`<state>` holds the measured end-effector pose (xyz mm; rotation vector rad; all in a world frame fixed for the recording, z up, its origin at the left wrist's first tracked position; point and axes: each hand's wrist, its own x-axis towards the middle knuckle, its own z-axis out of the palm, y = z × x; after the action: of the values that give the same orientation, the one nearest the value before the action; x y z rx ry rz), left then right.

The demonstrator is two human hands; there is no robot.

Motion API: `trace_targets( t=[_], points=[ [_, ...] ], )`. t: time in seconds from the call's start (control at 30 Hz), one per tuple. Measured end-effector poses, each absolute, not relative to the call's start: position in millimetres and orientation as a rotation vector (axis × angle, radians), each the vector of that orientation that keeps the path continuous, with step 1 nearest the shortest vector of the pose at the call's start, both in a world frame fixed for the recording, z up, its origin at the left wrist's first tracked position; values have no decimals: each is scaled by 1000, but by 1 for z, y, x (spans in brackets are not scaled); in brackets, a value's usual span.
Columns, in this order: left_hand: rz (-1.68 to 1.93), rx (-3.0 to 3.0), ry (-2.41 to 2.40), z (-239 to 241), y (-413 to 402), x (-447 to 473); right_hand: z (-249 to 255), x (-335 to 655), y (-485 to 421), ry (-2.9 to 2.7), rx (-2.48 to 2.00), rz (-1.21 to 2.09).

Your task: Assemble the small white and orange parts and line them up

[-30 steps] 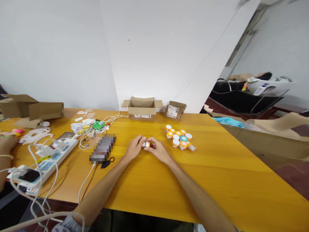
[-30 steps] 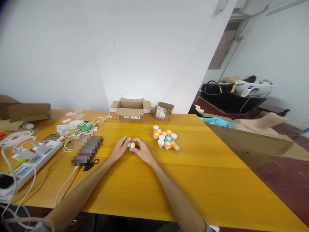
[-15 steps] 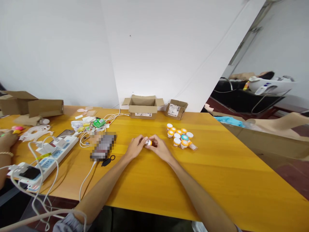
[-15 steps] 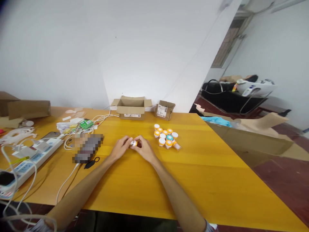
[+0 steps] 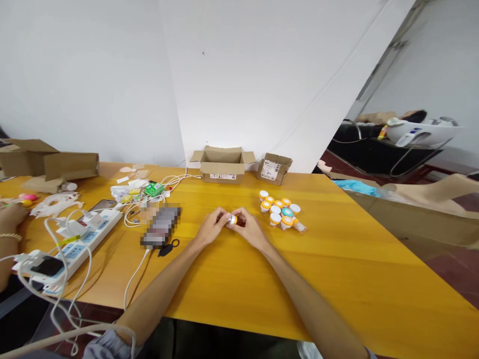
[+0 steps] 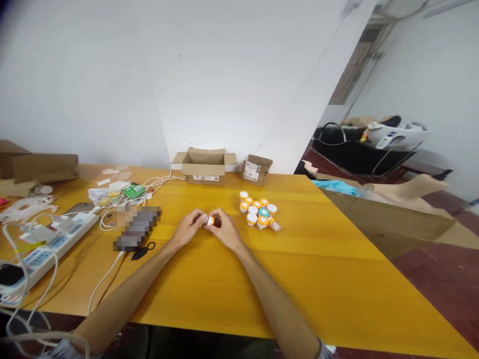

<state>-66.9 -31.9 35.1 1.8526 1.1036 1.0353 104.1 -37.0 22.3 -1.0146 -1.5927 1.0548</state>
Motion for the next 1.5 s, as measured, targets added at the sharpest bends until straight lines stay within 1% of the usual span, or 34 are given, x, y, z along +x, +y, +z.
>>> trace_targets(
  t=[0.1, 0.37, 0.57, 0.8, 1.0, 1.2, 1.4, 1.5],
  points=[
    [1043, 1861, 1168, 34, -32, -67, 24, 102, -39, -1595, -1017, 1047],
    [1012, 1855, 1017, 37, -35, -66, 24, 105, -37, -1563, -1035, 1027],
    [1028, 1857, 1159, 36, -33, -66, 14, 103, -34, -1585, -1010, 1017],
    [1039, 1869, 1005, 39, -37, -64, 13, 107, -32, -1521, -981, 1057],
    [1048, 1844, 1201, 37, -35, -65, 14, 104, -35, -1556, -974, 1030],
    [1037, 1871, 1062, 40, -37, -65, 15, 106, -35, -1551, -1014, 1006],
    [1050, 1861, 1261, 40, -36, -64, 14, 102, -36, -1575, -1007, 1015],
    [1052, 1875, 1212, 40, -36, -65, 15, 103, -35, -1563, -1017, 1015]
  ],
)
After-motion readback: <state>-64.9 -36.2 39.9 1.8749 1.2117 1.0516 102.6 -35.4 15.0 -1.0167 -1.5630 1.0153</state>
